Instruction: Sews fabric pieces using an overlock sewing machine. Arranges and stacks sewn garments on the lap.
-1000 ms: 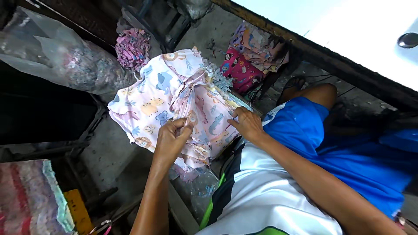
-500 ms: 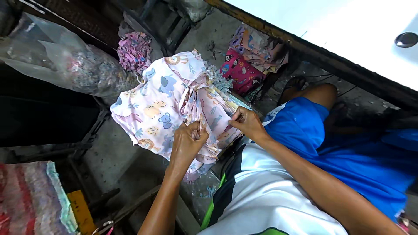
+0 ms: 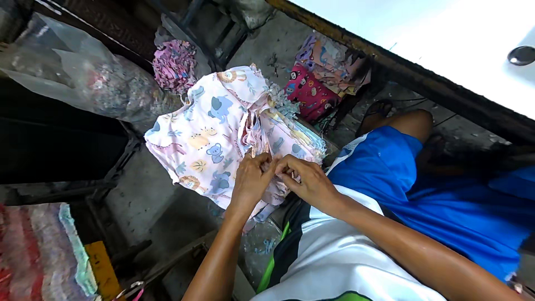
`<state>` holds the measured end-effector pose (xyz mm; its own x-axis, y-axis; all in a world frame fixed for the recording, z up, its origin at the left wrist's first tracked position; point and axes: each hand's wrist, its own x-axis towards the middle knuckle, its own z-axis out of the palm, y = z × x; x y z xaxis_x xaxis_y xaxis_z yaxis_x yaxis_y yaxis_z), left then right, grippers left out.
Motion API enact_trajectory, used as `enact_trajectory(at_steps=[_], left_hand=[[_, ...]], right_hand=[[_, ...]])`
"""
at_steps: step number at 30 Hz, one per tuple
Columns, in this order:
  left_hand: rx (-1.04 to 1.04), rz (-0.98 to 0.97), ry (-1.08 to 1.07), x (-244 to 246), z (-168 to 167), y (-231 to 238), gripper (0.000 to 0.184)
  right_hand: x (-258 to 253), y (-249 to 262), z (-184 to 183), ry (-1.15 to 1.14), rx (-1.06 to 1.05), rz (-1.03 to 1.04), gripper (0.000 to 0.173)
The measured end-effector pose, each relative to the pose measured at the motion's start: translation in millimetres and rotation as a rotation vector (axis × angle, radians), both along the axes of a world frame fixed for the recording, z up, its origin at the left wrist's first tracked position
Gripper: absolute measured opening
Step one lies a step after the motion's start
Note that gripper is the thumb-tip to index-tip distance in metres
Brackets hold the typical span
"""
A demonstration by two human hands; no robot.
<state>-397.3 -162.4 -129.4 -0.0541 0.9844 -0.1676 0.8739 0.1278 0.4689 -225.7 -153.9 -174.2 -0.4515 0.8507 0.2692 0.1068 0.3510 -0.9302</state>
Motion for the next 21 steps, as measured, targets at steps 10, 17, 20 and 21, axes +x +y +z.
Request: enact_trajectory(at_steps=[10, 17, 20, 21], left_hand=[[0.003, 0.084, -0.155, -37, 29, -2, 0.023], [0.121, 0.051, -0.055, -22, 20, -4, 0.022], [0.14, 0.011, 0.007, -20, 13, -5, 0.023], [0.14, -0.001, 0.024, -19, 12, -5, 0.023]], right_hand=[[30, 39, -46, -0.263, -0.159, -0.155, 0.018], [26, 43, -65, -0.529, -0.2, -0.15, 0.029], [28, 42, -63, -0.574, -0.283, -0.13, 0.03], [30, 42, -63, -0.569, -0.303, -0.128, 0.028]])
